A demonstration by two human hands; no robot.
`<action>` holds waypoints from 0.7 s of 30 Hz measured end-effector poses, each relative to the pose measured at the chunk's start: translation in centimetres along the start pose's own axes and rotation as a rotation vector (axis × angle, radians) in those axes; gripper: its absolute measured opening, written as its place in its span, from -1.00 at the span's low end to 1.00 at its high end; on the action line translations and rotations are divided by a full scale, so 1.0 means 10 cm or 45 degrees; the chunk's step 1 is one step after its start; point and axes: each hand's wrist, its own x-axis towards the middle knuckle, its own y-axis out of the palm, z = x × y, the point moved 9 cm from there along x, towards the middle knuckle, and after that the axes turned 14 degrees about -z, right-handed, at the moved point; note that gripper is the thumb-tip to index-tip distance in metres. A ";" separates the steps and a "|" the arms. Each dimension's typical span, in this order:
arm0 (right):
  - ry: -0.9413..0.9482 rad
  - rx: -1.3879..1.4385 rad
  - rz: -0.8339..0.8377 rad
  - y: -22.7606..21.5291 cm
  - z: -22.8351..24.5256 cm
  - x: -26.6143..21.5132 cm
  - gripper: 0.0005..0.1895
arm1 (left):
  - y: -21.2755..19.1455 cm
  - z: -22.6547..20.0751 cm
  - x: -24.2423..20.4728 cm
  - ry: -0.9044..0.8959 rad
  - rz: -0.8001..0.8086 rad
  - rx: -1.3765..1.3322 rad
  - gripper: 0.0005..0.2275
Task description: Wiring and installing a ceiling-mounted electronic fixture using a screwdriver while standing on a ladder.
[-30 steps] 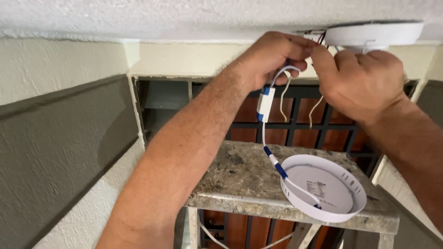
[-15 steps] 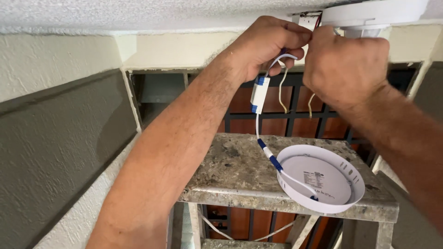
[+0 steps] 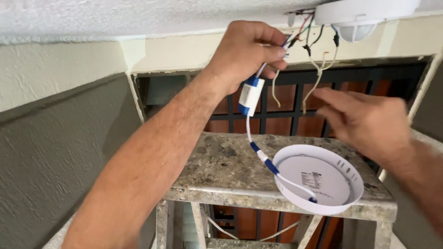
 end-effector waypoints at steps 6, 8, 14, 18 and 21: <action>0.170 0.219 0.296 0.12 0.03 0.14 -0.27 | 0.10 -0.31 -0.19 0.512 -0.153 0.470 -0.92; 0.134 0.240 0.226 0.25 -0.04 0.07 -0.33 | 0.17 -0.31 -0.18 0.667 -0.147 0.479 -0.87; 0.166 0.398 -0.012 0.31 -0.17 -0.02 -0.86 | 0.47 -0.38 -0.27 0.916 -0.091 0.690 -0.89; 0.255 0.650 -0.269 0.09 -0.22 0.04 -0.89 | 0.60 -0.36 -0.29 1.106 -0.069 0.796 -0.94; 0.392 0.724 -0.319 0.04 -0.26 0.09 -0.87 | 0.69 -0.32 -0.29 0.963 -0.025 0.901 -0.94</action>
